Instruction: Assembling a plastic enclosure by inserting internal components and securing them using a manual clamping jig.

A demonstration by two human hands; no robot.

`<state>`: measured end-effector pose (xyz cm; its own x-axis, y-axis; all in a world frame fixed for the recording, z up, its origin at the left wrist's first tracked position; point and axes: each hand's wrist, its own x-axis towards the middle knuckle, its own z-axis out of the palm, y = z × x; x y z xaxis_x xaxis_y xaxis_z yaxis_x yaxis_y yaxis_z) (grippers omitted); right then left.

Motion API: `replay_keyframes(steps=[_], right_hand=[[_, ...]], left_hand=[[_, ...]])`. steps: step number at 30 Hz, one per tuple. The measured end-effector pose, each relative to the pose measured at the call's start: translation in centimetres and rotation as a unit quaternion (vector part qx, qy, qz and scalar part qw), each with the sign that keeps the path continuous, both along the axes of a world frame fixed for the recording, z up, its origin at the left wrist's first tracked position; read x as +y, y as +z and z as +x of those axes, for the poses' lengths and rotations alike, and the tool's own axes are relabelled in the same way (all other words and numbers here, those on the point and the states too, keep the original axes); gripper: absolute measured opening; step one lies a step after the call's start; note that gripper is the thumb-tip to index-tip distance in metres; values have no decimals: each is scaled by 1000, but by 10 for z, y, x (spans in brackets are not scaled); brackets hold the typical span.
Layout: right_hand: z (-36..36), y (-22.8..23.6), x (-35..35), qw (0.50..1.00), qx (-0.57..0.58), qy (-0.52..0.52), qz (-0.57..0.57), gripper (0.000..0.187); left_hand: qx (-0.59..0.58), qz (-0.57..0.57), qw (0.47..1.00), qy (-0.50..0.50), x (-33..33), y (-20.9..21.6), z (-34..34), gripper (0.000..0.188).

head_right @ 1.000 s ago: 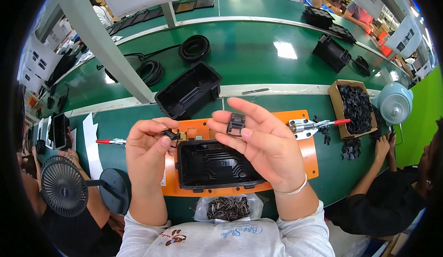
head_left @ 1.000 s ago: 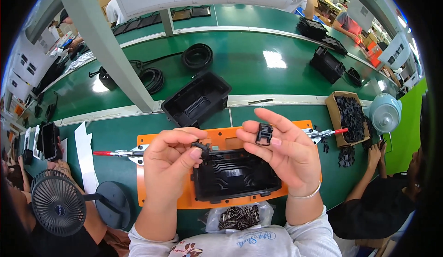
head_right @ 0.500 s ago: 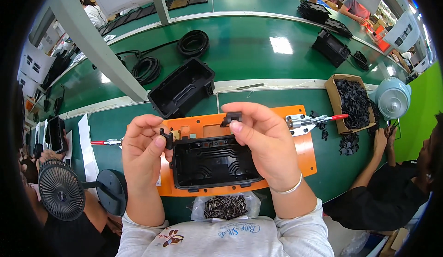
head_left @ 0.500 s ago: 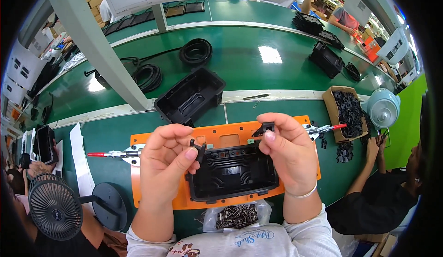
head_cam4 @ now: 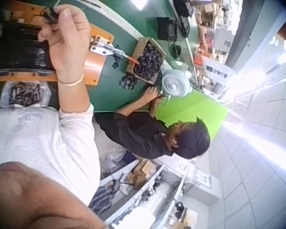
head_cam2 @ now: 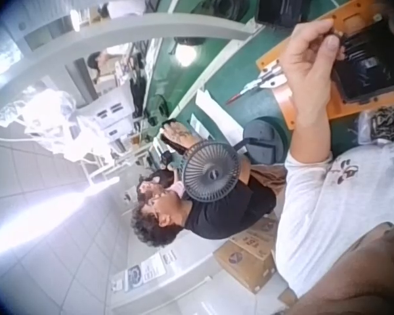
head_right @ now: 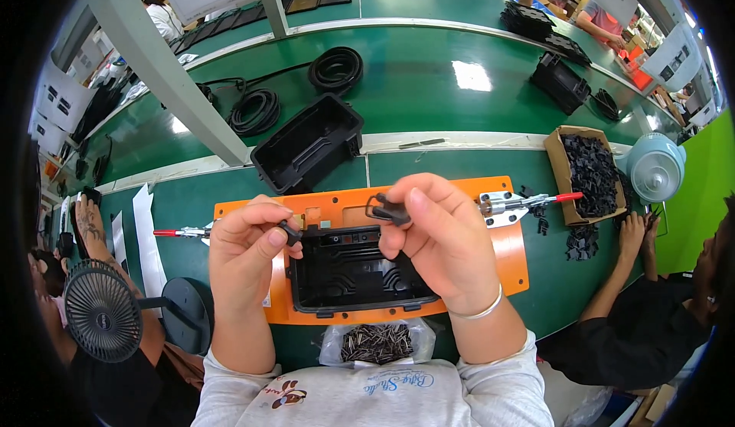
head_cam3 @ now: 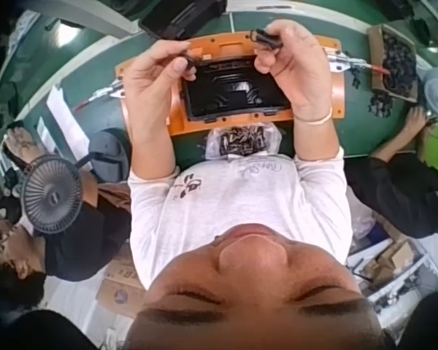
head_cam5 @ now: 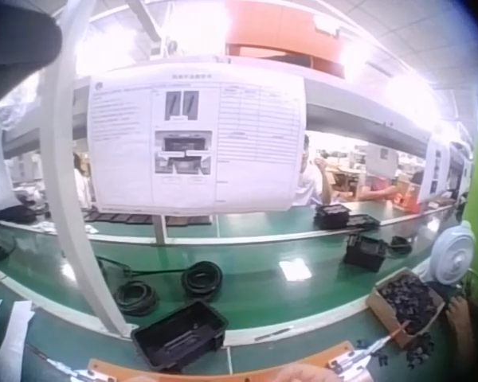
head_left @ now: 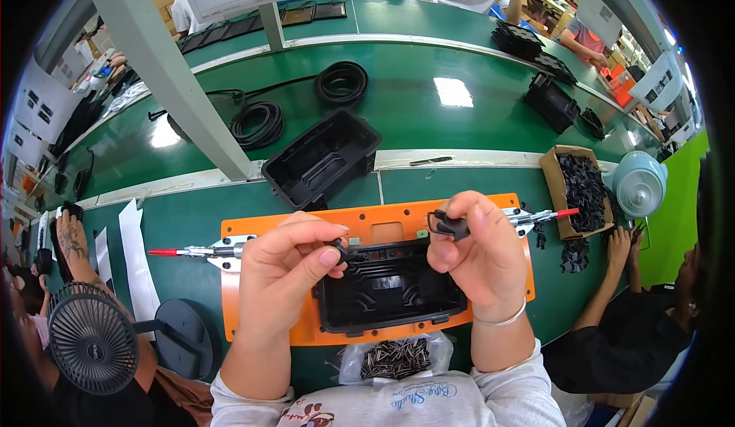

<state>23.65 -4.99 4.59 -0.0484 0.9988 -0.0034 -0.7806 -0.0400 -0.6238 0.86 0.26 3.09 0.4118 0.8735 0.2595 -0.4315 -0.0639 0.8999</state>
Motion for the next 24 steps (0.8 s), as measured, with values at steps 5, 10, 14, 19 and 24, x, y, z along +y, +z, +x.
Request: replay_keyframes(steps=[5,10,14,19,24], right_hand=[[-4,-1,3,999,-40,-21,29,39],[-5,0,1,999,-38,5,24,43],[-2,-10,3,998,-25,33,38,30],[-6,-8,6,995,-88,0,55,18],[-4,-5,4,997,-46,-13,58,20]], left_hand=[[12,-4,1000,3,-1,1,-1,22],[-10,-26,999,16,0,0,4,23],[-9,-23,999,45,-2,1,4,23],[9,23,999,46,0,0,0,17],[10,41,997,58,0,-3,4,18]])
